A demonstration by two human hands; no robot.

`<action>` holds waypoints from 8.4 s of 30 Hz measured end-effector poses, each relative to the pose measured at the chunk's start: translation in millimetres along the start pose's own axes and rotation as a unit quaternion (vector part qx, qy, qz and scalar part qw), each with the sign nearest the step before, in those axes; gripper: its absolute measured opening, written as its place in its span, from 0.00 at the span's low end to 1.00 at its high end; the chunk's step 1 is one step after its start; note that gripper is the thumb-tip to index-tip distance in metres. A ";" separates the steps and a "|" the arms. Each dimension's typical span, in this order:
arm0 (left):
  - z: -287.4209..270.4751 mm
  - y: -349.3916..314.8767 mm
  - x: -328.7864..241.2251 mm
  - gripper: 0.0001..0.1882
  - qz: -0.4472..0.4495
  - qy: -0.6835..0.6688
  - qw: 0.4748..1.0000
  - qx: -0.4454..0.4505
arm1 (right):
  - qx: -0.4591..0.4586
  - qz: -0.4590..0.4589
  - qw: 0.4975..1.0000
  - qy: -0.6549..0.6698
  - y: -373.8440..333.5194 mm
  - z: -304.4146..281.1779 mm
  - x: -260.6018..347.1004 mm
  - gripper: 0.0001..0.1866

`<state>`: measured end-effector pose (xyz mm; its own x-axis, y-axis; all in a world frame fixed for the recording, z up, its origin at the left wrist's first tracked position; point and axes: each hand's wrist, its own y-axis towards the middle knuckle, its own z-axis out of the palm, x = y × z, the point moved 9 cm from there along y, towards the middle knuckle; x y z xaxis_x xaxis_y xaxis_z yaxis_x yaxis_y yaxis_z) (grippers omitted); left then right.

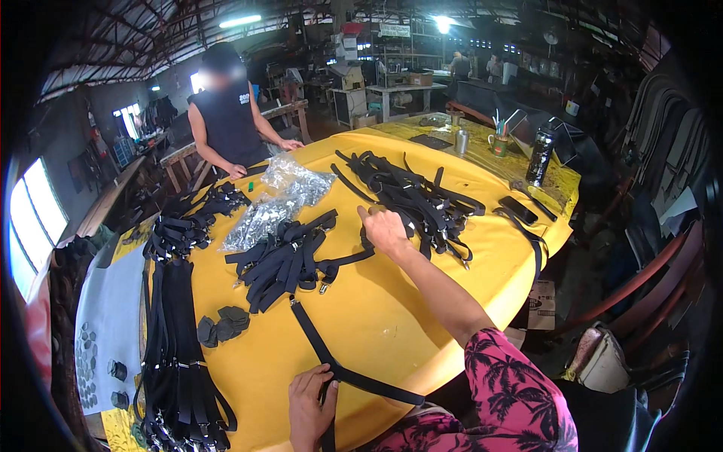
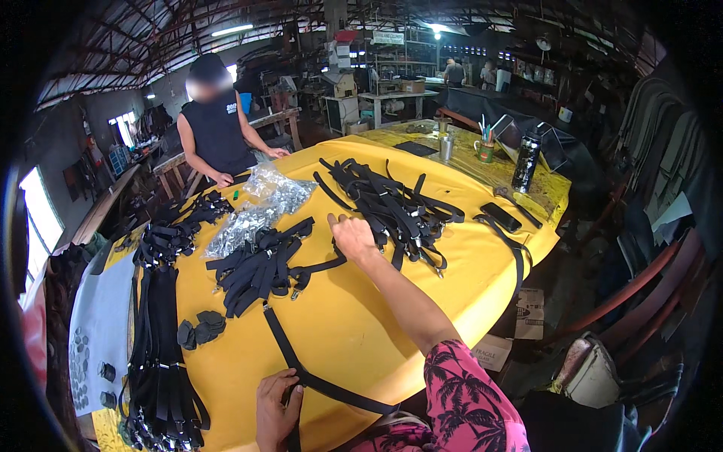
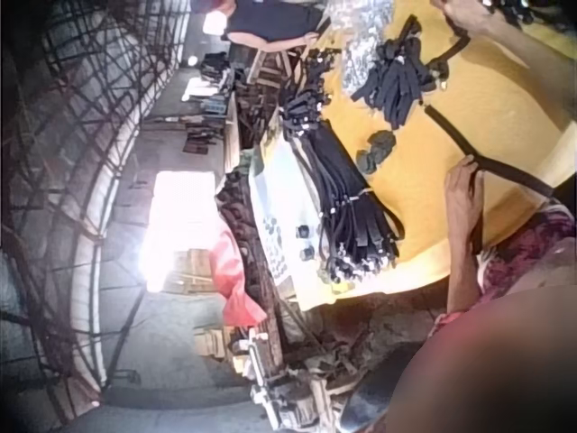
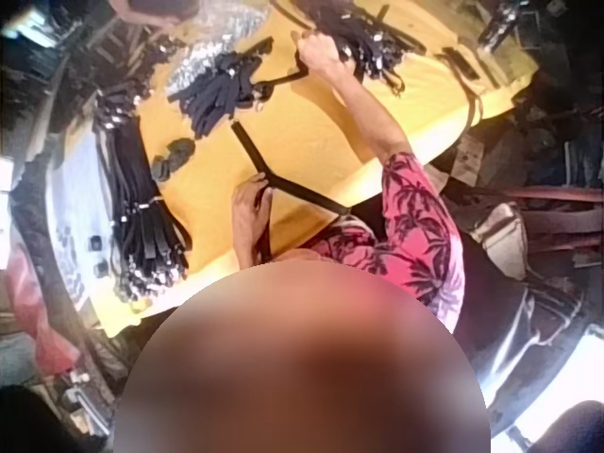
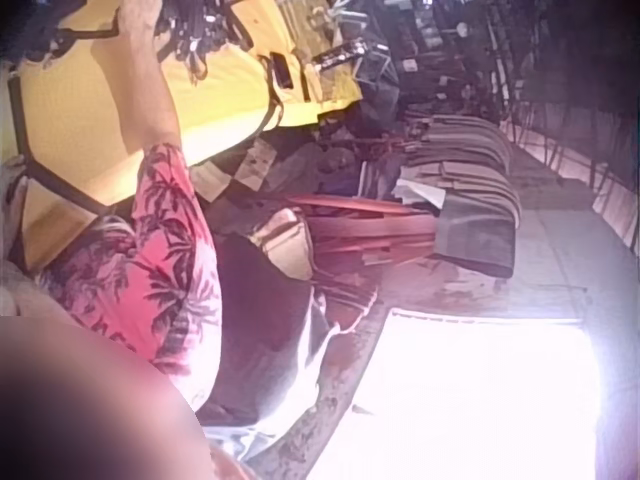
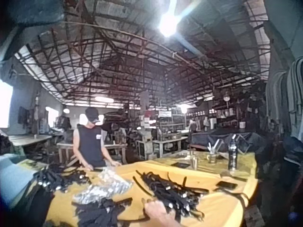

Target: Assemble and hammer a leather joiner onto elastic straps for suspenders.

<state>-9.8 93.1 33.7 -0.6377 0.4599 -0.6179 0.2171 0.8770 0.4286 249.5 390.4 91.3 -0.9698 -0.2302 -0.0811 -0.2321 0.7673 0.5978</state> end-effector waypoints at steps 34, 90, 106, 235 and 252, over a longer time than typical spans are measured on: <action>-3.4 -1.4 3.6 0.08 -0.048 -0.020 0.999 -0.003 | 0.442 -0.026 0.646 0.622 -167.2 -81.7 161.2 0.13; 7.3 -1.8 18.1 0.47 -0.161 -0.005 0.984 0.074 | 0.261 -0.102 0.779 0.561 -174.9 -67.7 180.6 0.17; 7.5 -2.0 18.8 0.33 -0.152 0.012 0.985 0.075 | 0.217 -0.143 0.808 0.528 -174.5 -79.1 183.2 0.21; -2.8 -6.8 3.1 0.15 -0.121 0.038 0.992 0.017 | 0.184 -0.207 0.870 0.408 -191.5 -108.1 185.8 0.09; 10.0 -7.0 -12.6 0.28 -0.121 0.156 0.966 0.166 | 0.207 -0.034 0.841 0.499 -189.4 -85.0 175.3 0.11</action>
<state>4.0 82.6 31.9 -0.8799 0.2164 -0.4230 0.2256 0.9738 0.0289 129.9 153.9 31.6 -0.4542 -0.5118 0.7292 -0.4919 0.8265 0.2737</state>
